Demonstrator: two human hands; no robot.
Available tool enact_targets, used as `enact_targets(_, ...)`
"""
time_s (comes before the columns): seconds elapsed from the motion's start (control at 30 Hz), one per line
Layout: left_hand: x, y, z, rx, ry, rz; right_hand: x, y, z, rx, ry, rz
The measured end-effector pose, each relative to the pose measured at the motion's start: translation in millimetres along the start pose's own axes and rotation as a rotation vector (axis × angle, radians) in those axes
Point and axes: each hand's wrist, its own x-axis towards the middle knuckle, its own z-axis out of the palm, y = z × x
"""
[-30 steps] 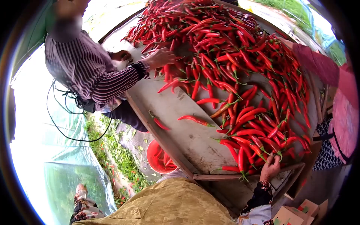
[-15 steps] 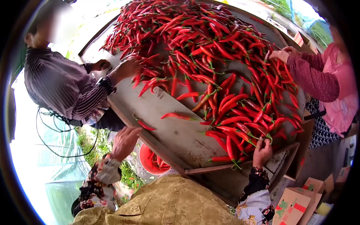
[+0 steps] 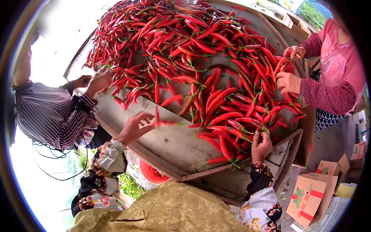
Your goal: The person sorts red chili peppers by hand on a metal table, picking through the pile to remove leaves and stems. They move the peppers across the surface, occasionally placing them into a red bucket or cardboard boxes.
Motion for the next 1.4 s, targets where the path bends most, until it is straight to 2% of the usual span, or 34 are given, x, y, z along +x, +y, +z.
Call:
enact_targets(0.07, 20, 4, 21, 0.131, 0.036, 0.087, 1, -5, -2, -0.008, -0.011, 0.017)
enact_targets(0.1, 27, 2, 32, 0.329, 0.017, 0.201, 2, -9, -4, -0.013, -0.014, 0.018)
enact_targets(0.13, 33, -3, 42, 0.445, -0.109, 0.198, 3, -11, -6, -0.024, -0.017, 0.024)
enact_targets(0.2, 42, -11, 65, 0.584, -0.122, 0.256, 1, -10, -6, -0.054, -0.02, 0.036)
enact_targets(0.3, 52, -12, 73, 0.53, -0.141, 0.278, 3, -15, -7, -0.014, 0.015, 0.038)
enact_targets(0.4, 60, 5, 70, 0.174, -0.17, 0.117, 4, -15, -7, 0.004, 0.013, 0.05)
enact_targets(0.43, 66, 5, 72, 0.076, -0.124, 0.187, 4, -14, -7, 0.006, 0.018, 0.042)
enact_targets(0.53, 85, 21, 74, -0.169, -0.159, 0.097, 2, -12, -6, 0.013, -0.012, 0.062)
enact_targets(0.67, 118, 52, 81, -0.353, -0.195, -0.041, 4, -14, -8, 0.033, -0.008, 0.053)
enact_targets(0.73, 127, 67, 85, -0.495, -0.086, 0.081, 5, -15, -9, 0.026, -0.002, 0.044)
enact_targets(0.77, 136, 61, 90, -0.504, -0.053, 0.21, 5, -16, -9, 0.023, -0.004, 0.05)
enact_targets(0.87, 143, 56, 86, -0.192, 0.023, 0.276, 6, -20, -14, 0.02, -0.025, 0.089)
enact_targets(0.93, 139, 43, 83, 0.124, 0.105, 0.265, 8, -23, -13, 0.029, -0.019, 0.067)
enact_targets(1.07, 146, -4, 96, 0.394, 0.239, 0.043, 7, -20, -9, -0.008, 0.008, 0.036)
enact_targets(1.1, 152, -20, 103, 0.265, 0.181, 0.022, 6, -18, -9, -0.013, 0.007, 0.037)
enact_targets(1.2, 159, 9, 134, 0.101, 0.099, -0.19, 3, -13, -7, -0.042, 0.003, 0.04)
enact_targets(1.33, 160, 71, 165, 0.091, 0.148, -0.153, 2, -14, -6, -0.037, -0.008, 0.049)
enact_targets(1.4, 164, 99, 159, 0.143, 0.089, -0.132, 1, -10, -4, -0.02, 0.005, 0.05)
